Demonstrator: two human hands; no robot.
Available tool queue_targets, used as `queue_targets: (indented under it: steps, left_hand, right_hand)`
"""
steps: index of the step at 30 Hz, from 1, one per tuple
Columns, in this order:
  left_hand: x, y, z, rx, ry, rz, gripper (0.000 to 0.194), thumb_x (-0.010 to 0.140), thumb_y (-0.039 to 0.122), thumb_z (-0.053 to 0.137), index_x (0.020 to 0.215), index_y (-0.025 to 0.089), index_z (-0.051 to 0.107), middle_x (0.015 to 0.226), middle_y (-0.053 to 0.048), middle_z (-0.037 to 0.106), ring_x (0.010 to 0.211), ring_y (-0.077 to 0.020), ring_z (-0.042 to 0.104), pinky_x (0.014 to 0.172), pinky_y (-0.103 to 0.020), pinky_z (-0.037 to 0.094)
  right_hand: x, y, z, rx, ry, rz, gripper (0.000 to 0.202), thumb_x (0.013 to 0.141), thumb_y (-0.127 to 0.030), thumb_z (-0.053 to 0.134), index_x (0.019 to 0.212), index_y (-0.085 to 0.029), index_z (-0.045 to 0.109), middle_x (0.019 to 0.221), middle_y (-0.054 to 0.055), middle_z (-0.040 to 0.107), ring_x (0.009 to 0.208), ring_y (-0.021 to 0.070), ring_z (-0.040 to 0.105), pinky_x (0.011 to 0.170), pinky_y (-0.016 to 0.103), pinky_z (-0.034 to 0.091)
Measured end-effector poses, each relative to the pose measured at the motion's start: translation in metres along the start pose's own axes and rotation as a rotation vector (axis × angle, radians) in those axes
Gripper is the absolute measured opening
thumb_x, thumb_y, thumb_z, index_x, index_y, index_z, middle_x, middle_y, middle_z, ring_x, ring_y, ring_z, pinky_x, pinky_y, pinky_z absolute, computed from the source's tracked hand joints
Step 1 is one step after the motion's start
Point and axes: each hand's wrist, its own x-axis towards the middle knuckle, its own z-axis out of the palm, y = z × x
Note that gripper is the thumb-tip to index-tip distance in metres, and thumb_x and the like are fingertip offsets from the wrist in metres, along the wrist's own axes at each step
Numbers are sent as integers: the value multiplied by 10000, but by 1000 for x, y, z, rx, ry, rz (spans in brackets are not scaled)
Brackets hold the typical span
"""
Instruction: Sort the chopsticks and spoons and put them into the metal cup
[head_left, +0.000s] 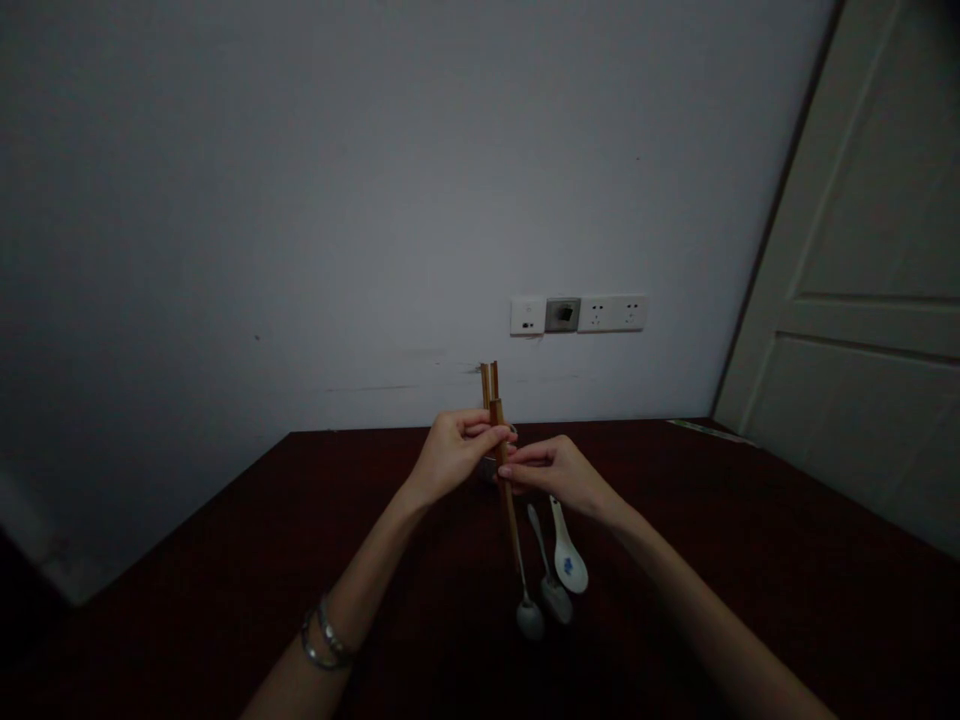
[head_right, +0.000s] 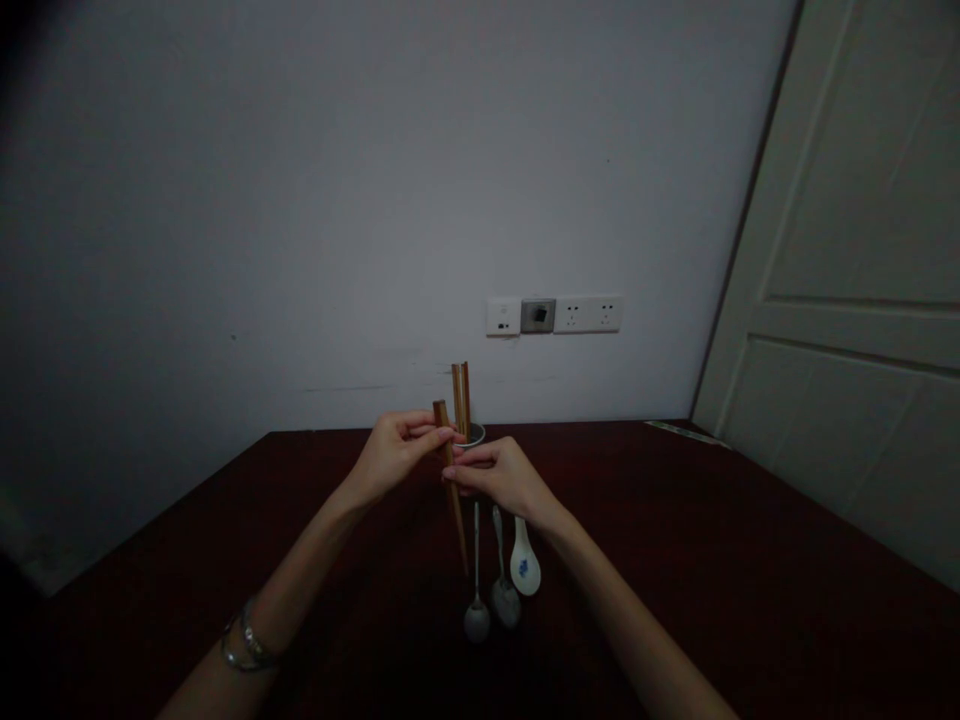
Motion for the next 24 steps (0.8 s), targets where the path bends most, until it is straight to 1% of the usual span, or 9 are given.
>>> queue_targets:
  steps: [6,12,14,16,19,21,23,24]
  left_hand:
    - [1,-1,1,11,15,10,214,717,278,605,802,88,656,745,-100,691,657,-169,640,595,-258,504]
    - [3,-1,3,1,9,-31,212,704,277,619,784,84,653,742,-97,689,658,-163,637,594,-250,497]
    - [4,-2,3,-5,16,-38,214,704,284,622,771,82,651,753,-103,689,674,-167,638,608,-255,497]
    - [5,-2,1,-30,20,-27,231,694,284,634,805,82,647,779,-105,691,705,-173,642,645,-268,500]
    - [7,-1,-5,-93,65,4,352,669,278,660,960,85,614,822,-106,692,763,-182,646,716,-293,498]
    - [10,-2,-13,-142,132,11,407,681,285,649,1033,91,581,853,-112,692,794,-187,648,753,-312,495]
    - [17,-9,-24,-175,211,-9,378,707,290,620,1028,96,579,868,-119,690,795,-189,653,768,-321,495]
    - [21,-15,-30,-187,253,-31,350,718,286,605,1011,96,583,868,-123,690,786,-189,656,764,-320,497]
  right_hand:
    - [1,5,4,-3,48,-9,295,551,-391,733,682,-128,700,623,28,657,586,137,613,624,325,533]
    - [1,2,8,18,62,17,327,542,-402,735,697,-116,699,655,50,671,588,136,615,611,306,530]
    - [0,2,9,15,63,29,322,548,-398,733,697,-114,699,658,53,674,583,133,614,606,299,526]
    - [2,3,9,0,69,36,311,551,-392,732,688,-116,696,644,48,672,574,132,613,601,297,524]
    - [11,0,0,-22,84,23,285,571,-380,721,693,-124,695,630,37,671,563,128,612,597,291,521]
    - [22,-8,-11,-30,127,-3,259,585,-362,715,696,-129,695,641,36,676,562,126,612,598,285,522]
    - [37,-21,-26,-36,209,-38,230,586,-330,718,685,-125,692,656,45,681,572,129,617,611,286,528]
    - [47,-29,-34,-36,256,-54,216,585,-313,719,678,-119,689,657,51,681,575,130,619,618,287,531]
